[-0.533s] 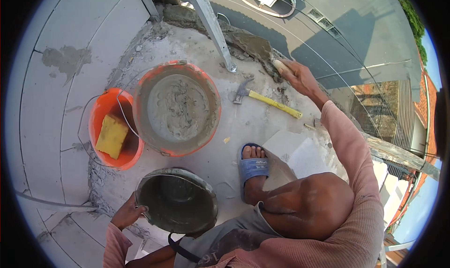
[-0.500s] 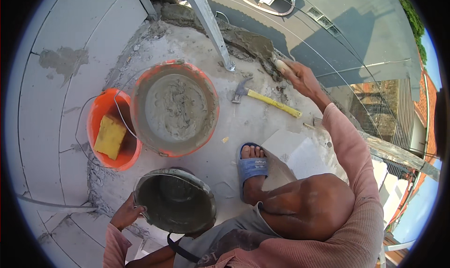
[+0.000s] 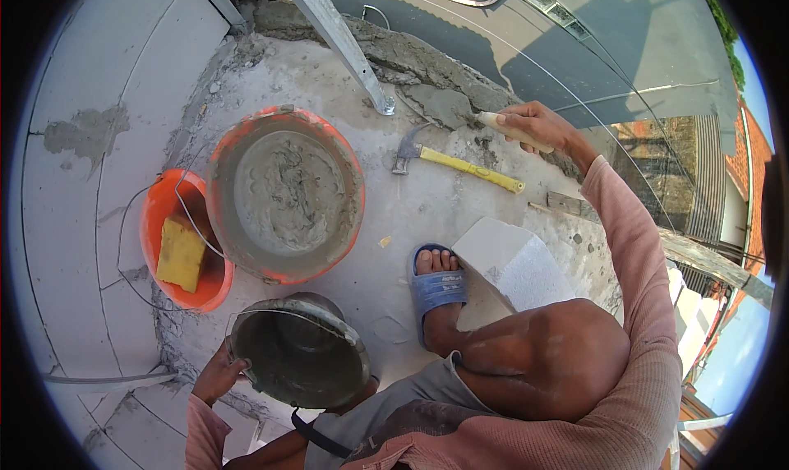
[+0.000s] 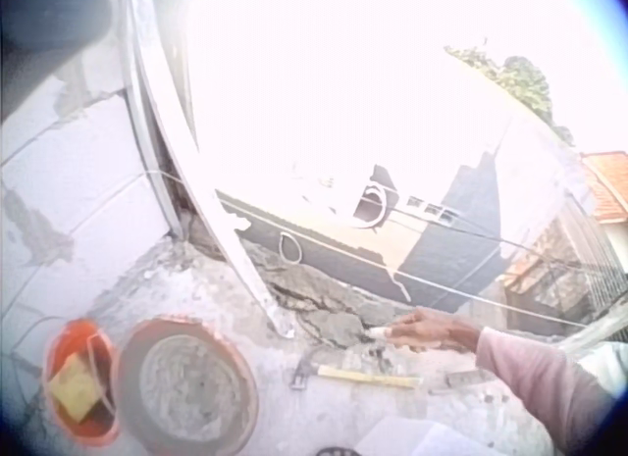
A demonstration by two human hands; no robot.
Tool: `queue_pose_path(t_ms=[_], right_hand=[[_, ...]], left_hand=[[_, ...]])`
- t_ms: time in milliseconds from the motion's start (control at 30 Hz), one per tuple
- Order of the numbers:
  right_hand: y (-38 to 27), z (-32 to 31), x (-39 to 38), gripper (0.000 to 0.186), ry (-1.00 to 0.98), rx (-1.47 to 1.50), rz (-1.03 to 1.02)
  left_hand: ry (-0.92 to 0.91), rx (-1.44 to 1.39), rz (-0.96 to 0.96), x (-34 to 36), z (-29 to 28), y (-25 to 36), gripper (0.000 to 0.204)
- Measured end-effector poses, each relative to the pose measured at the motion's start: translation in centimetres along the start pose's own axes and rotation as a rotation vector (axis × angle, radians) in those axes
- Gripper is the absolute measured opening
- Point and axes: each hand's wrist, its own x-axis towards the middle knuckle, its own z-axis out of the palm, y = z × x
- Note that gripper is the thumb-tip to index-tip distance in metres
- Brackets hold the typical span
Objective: The person applies mortar to the edges of lightweight concrete blocks using a trowel and then places the blocks onto a wall. They use a hammer to tap the blocks into alignment and smooth the mortar joints.
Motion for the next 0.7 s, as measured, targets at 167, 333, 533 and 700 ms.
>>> queue_pose_path(t_ms=[167, 333, 533, 700], right_hand=[[-0.6, 2.3, 4.6, 0.039, -0.065, 0.204, -0.058], [0.1, 2.2, 6.1, 0.039, -0.131, 0.355, -0.044], [0.6, 2.6, 5.4, 0.044, -0.121, 0.388, -0.086], [0.6, 2.4, 4.2, 0.05, -0.08, 0.408, -0.116]], left_hand=[[0.044, -0.038, -0.02, -1.0, 0.4, 0.5, 0.069], [0.056, -0.052, -0.048, -1.2, 0.5, 0.9, 0.068], [0.052, -0.052, -0.07, -1.0, 0.3, 0.9, 0.065], [0.057, -0.054, -0.068, -1.1, 0.4, 0.9, 0.065]])
